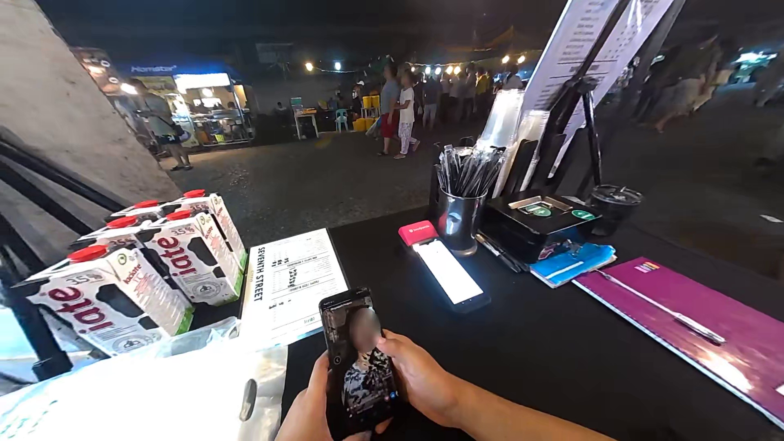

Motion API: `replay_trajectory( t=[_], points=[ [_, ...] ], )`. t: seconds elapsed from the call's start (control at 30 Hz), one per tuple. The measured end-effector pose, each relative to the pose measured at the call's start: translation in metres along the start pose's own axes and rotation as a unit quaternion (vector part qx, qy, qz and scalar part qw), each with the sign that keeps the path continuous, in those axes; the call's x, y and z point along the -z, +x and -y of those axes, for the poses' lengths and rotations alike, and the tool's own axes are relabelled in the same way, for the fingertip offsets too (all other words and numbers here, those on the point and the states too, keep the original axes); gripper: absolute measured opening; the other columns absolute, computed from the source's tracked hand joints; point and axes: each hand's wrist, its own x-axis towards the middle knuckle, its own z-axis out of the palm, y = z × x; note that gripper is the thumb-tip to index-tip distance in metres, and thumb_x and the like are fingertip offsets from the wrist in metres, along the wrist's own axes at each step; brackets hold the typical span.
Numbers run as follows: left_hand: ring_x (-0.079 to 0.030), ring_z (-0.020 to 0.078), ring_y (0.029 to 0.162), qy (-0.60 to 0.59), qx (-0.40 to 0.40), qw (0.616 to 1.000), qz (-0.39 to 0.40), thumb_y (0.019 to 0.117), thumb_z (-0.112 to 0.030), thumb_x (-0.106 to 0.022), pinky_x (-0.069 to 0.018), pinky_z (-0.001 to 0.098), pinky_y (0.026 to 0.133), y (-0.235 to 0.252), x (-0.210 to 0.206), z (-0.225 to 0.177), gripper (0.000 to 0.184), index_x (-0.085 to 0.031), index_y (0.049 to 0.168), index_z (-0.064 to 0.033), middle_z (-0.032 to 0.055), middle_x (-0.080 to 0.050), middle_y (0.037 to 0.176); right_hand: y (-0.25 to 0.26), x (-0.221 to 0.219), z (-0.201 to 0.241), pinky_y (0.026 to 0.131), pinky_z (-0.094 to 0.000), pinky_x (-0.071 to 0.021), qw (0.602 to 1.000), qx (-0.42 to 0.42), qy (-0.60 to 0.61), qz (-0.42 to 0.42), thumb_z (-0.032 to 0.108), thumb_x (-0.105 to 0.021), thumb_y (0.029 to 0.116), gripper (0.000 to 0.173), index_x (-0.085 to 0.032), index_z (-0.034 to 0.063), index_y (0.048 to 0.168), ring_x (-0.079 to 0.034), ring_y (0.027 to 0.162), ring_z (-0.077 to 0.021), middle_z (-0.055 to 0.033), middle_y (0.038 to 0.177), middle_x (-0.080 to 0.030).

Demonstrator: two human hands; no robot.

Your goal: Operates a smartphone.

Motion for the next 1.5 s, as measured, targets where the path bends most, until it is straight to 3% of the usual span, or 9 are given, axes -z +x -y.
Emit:
replay_trajectory(
  t=[0.23,0.57,0.77,1.27,1.5],
  points=[
    [-0.07,0.0131,0.111,-0.001,0.0,1.0,-0.003,0.0688,-0.024,-0.092,-0.0579,0.0363,0.099,0.003,-0.003,0.005,0.108,-0.028,0.151,0.0039,0.0099,-0.071,0.12,-0.003,-0.001,0.006,0.098,-0.0405,-0.0564,1.0,-0.019,-0.001,-0.002,0.033,-0.038,0.1043,0.047,-0.046,0.0065,0.142,-0.066,0.117,-0.0188,-0.0083,0.126,-0.067],
    [-0.069,0.0117,0.112,-0.008,-0.009,1.0,-0.002,0.0684,-0.023,-0.092,-0.0582,0.0351,0.099,0.005,-0.004,0.009,0.108,-0.029,0.151,0.0029,0.0078,-0.071,0.121,-0.003,0.0,0.006,0.095,-0.0416,-0.0579,1.0,-0.024,-0.009,-0.016,0.029,-0.038,0.1036,0.044,-0.048,0.0067,0.141,-0.067,0.115,-0.0204,-0.0095,0.125,-0.068],
    [-0.069,0.0108,0.113,-0.011,-0.002,1.0,0.003,0.0689,-0.024,-0.091,-0.0577,0.0342,0.099,0.005,-0.004,0.009,0.109,-0.027,0.153,0.0014,0.0063,-0.071,0.122,-0.003,0.0,0.006,0.102,-0.0401,-0.0544,1.0,-0.005,-0.01,-0.012,0.031,-0.041,0.1032,0.047,-0.047,0.0041,0.142,-0.065,0.119,-0.019,-0.0096,0.127,-0.066],
    [-0.068,0.0086,0.113,-0.009,-0.015,1.0,-0.012,0.0688,-0.028,-0.091,-0.0589,0.0333,0.097,0.006,-0.008,0.014,0.108,-0.029,0.153,-0.0003,0.0041,-0.071,0.121,-0.004,0.0,0.007,0.097,-0.0422,-0.0577,1.0,-0.014,-0.012,-0.015,0.031,-0.041,0.1033,0.046,-0.046,0.0049,0.141,-0.066,0.117,-0.0219,-0.0113,0.126,-0.067],
    [-0.067,0.0073,0.115,-0.023,-0.018,1.0,-0.009,0.0692,-0.029,-0.091,-0.058,0.0316,0.099,0.006,-0.008,0.014,0.108,-0.028,0.153,-0.0013,0.0032,-0.07,0.123,-0.004,-0.002,0.007,0.103,-0.0399,-0.0546,0.999,-0.012,-0.019,-0.032,0.029,-0.041,0.1031,0.046,-0.049,0.0036,0.141,-0.065,0.119,-0.0203,-0.0117,0.128,-0.066]
  ],
)
